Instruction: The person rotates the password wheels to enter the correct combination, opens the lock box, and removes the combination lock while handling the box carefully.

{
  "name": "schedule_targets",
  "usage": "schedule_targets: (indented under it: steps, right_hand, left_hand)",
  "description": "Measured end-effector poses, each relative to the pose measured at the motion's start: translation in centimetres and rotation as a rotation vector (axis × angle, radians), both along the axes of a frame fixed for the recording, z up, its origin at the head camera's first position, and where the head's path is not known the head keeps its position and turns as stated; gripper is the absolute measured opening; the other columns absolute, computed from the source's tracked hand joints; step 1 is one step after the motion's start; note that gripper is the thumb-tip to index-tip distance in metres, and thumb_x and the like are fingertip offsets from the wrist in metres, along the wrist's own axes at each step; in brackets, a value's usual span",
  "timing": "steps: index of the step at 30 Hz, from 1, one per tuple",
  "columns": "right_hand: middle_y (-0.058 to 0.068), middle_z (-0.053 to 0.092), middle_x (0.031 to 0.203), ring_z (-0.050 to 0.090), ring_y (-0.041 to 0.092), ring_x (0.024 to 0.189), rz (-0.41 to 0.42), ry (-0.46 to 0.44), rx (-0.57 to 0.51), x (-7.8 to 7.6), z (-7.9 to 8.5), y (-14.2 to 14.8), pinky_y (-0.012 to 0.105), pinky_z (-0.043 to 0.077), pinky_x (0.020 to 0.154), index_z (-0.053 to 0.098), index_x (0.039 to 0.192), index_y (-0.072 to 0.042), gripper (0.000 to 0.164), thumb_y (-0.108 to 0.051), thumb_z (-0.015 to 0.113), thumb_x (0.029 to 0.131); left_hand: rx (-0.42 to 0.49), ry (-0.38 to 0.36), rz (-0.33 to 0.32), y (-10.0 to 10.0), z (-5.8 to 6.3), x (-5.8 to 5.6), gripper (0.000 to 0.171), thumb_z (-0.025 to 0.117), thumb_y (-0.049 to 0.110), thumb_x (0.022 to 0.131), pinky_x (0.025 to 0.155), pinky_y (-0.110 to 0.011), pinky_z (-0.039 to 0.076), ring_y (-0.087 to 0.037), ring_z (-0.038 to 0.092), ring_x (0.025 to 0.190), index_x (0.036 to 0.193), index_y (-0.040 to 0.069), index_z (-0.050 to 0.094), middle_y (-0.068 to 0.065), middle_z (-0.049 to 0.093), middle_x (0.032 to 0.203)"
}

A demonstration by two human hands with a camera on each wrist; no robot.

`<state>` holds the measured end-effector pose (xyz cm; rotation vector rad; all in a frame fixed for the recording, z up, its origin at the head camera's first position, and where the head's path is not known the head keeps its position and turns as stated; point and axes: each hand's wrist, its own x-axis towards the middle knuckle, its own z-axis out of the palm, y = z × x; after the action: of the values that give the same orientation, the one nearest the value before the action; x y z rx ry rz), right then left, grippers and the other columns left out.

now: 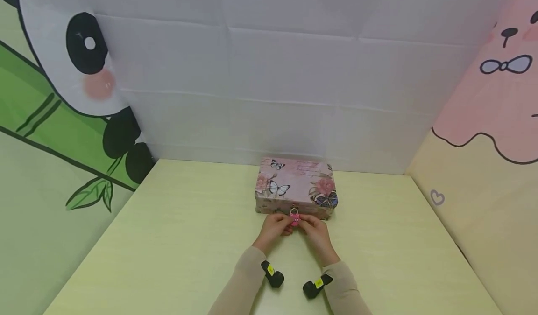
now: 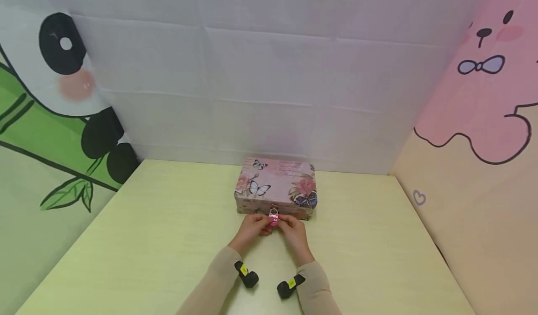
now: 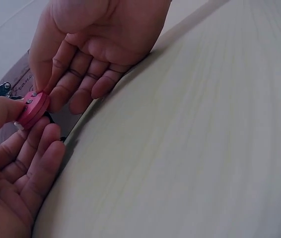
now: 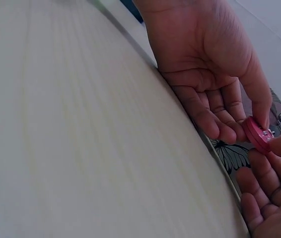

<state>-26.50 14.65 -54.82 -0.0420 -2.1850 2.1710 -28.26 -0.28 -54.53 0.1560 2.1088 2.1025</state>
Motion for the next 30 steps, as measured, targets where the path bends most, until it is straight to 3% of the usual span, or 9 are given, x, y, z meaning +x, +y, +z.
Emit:
schedule_targets:
  steps: [10,18,24,30]
  right_hand:
    - [0.013,0.070,0.104,0.063,0.006,0.082,0.006,0.007,-0.023,0.0,-0.1,0.1,0.019,0.054,0.075,0.062,0.113,0.019,0.024,0.001,0.059,0.097]
    - [0.016,0.069,0.106,0.063,0.006,0.083,0.010,0.002,-0.020,0.0,-0.2,0.1,0.019,0.054,0.075,0.062,0.114,0.019,0.026,-0.001,0.060,0.097]
    - [0.015,0.070,0.105,0.063,0.005,0.082,-0.004,0.008,-0.015,-0.1,-0.2,0.0,0.020,0.055,0.075,0.063,0.112,0.019,0.024,0.001,0.060,0.097]
    - [0.018,0.069,0.107,0.063,0.005,0.084,-0.005,0.013,0.000,-0.1,-0.2,0.0,0.020,0.055,0.076,0.063,0.112,0.018,0.024,0.001,0.060,0.097]
  left_hand:
    - [0.046,0.017,-0.050,-0.1,-0.7,-0.4,0.027,0.061,0.009,0.098,0.064,-0.020,0.057,-0.007,0.061,0.065,0.098,-0.017,0.066,-0.003,0.068,0.077]
    - [0.007,0.031,-0.054,-0.1,-1.1,-0.6,0.027,0.059,0.010,0.100,0.058,-0.020,0.054,-0.007,0.059,0.061,0.098,-0.017,0.065,-0.004,0.066,0.075]
    - [-0.002,0.045,-0.062,-0.1,-1.2,-0.7,0.026,0.059,0.008,0.100,0.059,-0.021,0.054,-0.008,0.058,0.061,0.099,-0.017,0.063,-0.013,0.068,0.079]
    - [-0.019,0.052,-0.072,-0.2,-1.1,-0.7,0.024,0.060,0.007,0.099,0.061,-0.021,0.056,-0.007,0.059,0.063,0.100,-0.017,0.064,-0.009,0.068,0.080]
